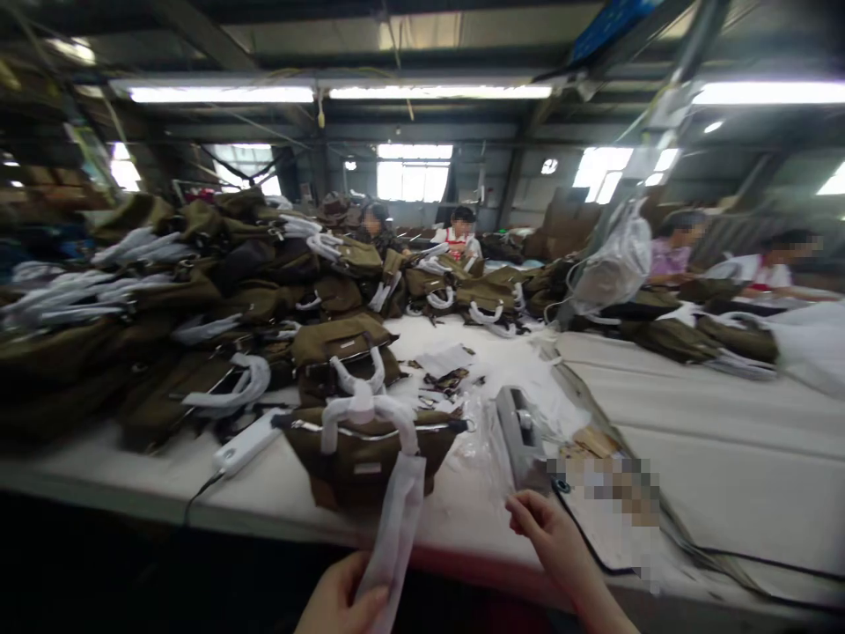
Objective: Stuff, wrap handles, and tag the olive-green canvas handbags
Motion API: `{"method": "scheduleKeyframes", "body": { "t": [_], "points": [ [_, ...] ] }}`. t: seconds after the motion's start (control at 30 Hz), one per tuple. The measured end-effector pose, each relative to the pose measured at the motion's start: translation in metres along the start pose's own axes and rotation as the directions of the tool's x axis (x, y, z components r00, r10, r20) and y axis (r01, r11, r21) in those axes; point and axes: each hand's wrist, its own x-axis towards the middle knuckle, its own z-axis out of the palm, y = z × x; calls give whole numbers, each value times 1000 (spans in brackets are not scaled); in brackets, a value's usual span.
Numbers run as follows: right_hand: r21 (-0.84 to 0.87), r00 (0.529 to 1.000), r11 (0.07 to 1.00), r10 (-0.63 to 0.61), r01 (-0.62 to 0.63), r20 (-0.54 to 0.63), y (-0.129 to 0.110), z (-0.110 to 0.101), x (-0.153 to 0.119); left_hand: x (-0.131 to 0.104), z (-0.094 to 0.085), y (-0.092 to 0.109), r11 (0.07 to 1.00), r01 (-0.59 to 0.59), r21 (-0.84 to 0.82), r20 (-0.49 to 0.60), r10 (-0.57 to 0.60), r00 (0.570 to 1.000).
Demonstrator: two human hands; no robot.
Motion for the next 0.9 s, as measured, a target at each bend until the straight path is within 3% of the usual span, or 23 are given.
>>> {"method": "scheduleKeyframes", "body": {
  "t": [0.1, 0.2, 0.27, 0.4, 0.57, 0.7, 0.83, 0.9],
  "points": [
    [86, 967, 994, -89, 70, 238, -53, 38, -21, -7, 4, 14, 999, -30, 38, -85, 33, 996],
    [199, 886, 976, -167, 87, 433, -87, 74, -40, -14, 12, 26, 996, -40, 80, -159, 52, 986],
    [226, 844, 970, -195, 90, 500, -94, 95, -46, -19, 16, 31, 989, -51, 136, -199, 78, 977],
    [128, 842, 991, -100, 37, 529, -84, 129, -38, -23, 15, 32, 980, -82, 180, -227, 123, 966],
    [63, 831, 995, 26, -73, 555, -76, 138, -26, -19, 10, 19, 987, -159, 24, -198, 160, 967],
    [26, 825, 994, 75, -108, 560, -79, 132, -26, -12, 13, 12, 991, -128, -43, -217, 116, 969],
    [-6, 810, 990, 119, -141, 574, -76, 132, -26, -6, 10, 13, 988, -121, -96, -110, 110, 988],
    [-56, 834, 991, 135, -125, 535, -71, 133, -26, -4, 8, 11, 989, -103, -108, -98, 92, 991]
  ]
}}
